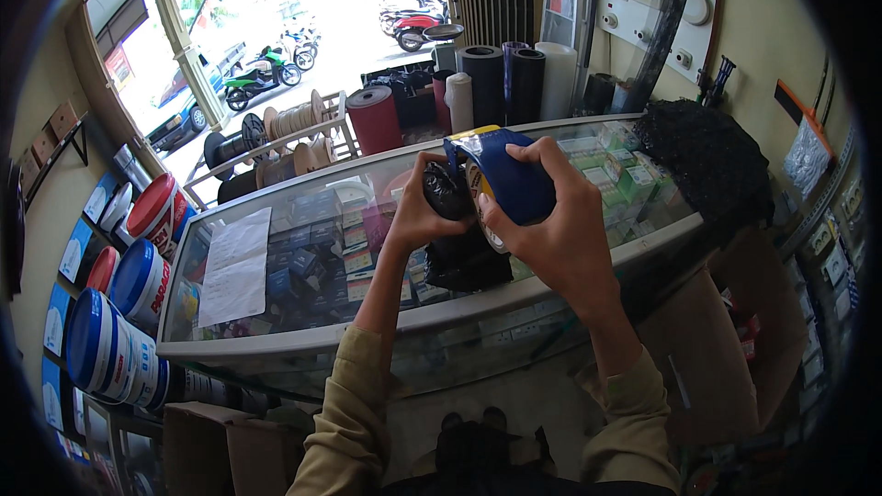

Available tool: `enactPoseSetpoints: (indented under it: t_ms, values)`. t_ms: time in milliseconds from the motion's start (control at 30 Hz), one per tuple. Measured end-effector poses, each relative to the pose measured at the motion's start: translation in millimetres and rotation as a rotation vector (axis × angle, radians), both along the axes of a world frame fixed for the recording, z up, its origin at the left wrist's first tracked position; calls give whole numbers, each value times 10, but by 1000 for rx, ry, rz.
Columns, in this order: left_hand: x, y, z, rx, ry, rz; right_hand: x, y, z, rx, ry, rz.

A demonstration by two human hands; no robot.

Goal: The recorder gathers items from a box, wraps them in bubble wrap, and seals the package with tape.

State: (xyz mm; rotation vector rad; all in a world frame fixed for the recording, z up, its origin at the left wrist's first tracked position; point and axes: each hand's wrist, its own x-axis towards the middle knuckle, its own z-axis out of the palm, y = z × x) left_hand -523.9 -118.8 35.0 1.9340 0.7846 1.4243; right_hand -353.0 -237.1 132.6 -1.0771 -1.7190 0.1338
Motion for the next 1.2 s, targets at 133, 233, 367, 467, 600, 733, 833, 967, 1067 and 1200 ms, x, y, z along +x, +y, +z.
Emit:
enactPoseSetpoints:
  t_ms: [133, 233, 367, 467, 600, 733, 833, 967, 1067, 1200]
  values:
    - [1, -8, 0, -42, -33, -31, -17, -22, -44, 18, 40, 19]
    - [8, 8, -4, -51, -37, -31, -16, -83, -63, 42, 9, -6]
    - [-1, 15, -14, 45, -7, -22, -28, -148, -66, -9, 39, -6]
    - [0, 17, -14, 16, -2, -35, -27, -188, -70, -23, 53, -7]
    - [5, 22, -16, 56, 15, -23, -35, -251, -63, -16, 52, -21]
    - [12, 21, -29, 27, -17, -40, -33, -333, -137, -14, 63, -57]
    - [4, 7, -7, -41, -67, -83, -40, -401, -158, -76, 110, -44]
    - [11, 29, -26, 47, -55, -76, -26, -475, -255, -17, 20, -58]
    - [0, 1, -22, 55, -18, -71, -32, -457, -377, -2, 14, -60]
    - [20, 3, 90, -147, -101, -168, -5, -320, -461, -61, 94, -57]
